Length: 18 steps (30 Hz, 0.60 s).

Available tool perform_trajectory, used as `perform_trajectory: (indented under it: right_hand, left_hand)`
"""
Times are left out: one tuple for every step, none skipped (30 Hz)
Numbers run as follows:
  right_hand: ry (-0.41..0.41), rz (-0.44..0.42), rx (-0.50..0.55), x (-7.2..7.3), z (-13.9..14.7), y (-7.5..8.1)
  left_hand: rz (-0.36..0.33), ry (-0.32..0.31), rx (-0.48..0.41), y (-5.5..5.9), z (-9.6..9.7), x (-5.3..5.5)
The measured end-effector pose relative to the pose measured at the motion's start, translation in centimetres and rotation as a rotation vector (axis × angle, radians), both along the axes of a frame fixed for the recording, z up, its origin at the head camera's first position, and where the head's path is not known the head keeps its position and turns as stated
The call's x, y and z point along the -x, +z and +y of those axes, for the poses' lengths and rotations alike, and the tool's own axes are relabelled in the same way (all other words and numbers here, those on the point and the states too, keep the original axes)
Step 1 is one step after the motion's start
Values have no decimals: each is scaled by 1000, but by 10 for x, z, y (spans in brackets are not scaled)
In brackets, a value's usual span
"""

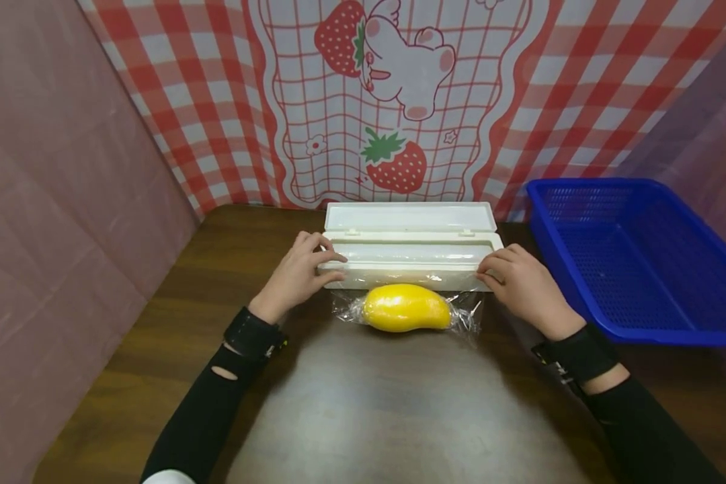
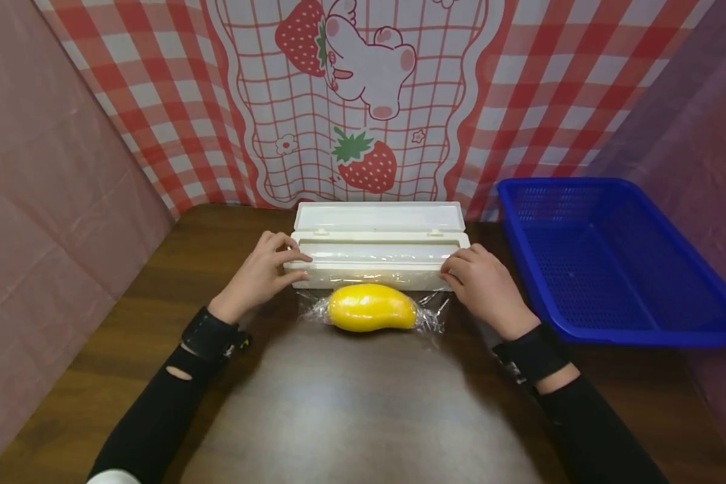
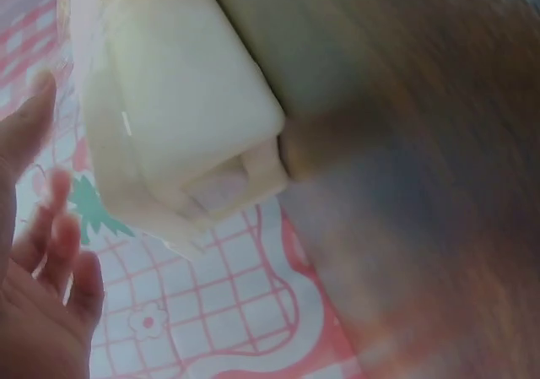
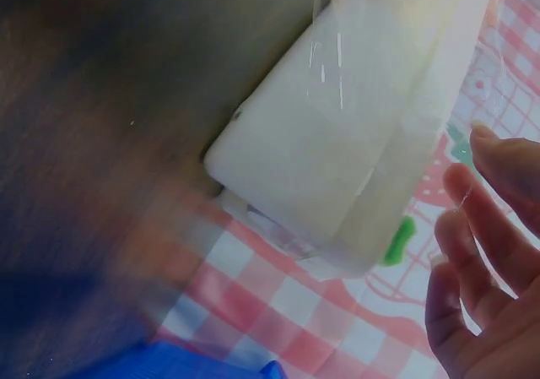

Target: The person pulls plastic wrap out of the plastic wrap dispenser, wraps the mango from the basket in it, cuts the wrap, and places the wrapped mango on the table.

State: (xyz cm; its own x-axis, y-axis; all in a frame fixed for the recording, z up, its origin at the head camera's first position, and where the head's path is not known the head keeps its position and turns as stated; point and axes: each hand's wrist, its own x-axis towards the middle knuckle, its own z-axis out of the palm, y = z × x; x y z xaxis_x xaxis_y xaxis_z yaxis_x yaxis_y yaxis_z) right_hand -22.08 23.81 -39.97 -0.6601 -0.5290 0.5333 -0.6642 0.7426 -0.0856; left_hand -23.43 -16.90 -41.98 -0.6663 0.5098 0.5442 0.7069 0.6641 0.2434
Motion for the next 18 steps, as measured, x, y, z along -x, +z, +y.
perform_trajectory:
  right_hand:
    - [-10, -14, 4, -2, 0, 0]
    - [-17, -30, 8, -5, 0, 1]
    - [-24, -45, 10, -7, 1, 1]
    - [-27, -59, 11, -10, 1, 1]
    - [-27, -69, 8, -12, 2, 1]
    - [-21, -77, 6, -14, 3, 0]
    - [-14, -82, 4, -16, 3, 0]
    - [-3, -85, 2, -18, 4, -1]
    - [7, -86, -1, -20, 5, -2]
    - [21, -87, -2, -21, 5, -3]
    - [36, -87, -3, -23, 6, -3]
    - [52, -89, -3, -25, 6, -4]
    - [67, -91, -7, -26, 7, -6]
    - [84, -92, -10, -28, 7, -7]
    - [100, -94, -16, -29, 7, -8]
    - [116, -96, -22, -30, 7, -10]
    - [128, -98, -30, -30, 7, -11]
    - [139, -99, -39, -31, 7, -13]
  left_hand:
    - [2, -26, -12, 1, 1, -2]
    - [-2, -48, -20, 2, 2, -4]
    - [-17, -71, -29, 2, 3, -6]
    - [-36, -97, -41, 2, 4, -8]
    - [-60, -122, -55, 2, 4, -10]
    - [-86, -149, -70, 2, 4, -11]
    - [-113, -178, -89, 2, 4, -13]
    - [-144, -208, -109, 2, 4, -14]
    - [-172, -242, -130, 2, 4, -15]
    - [-198, -274, -150, 1, 4, -16]
    - [-218, -304, -164, 1, 3, -17]
    - [-235, -329, -170, 0, 3, -17]
    - [-251, -348, -172, 0, 2, -18]
    - [-263, -364, -166, -1, 2, -19]
    - [-272, -376, -157, -1, 1, -19]
    - [-282, -383, -145, -1, 1, -20]
    - [-292, -387, -130, -2, 0, -21]
    - [-305, -389, -115, -2, 0, -22]
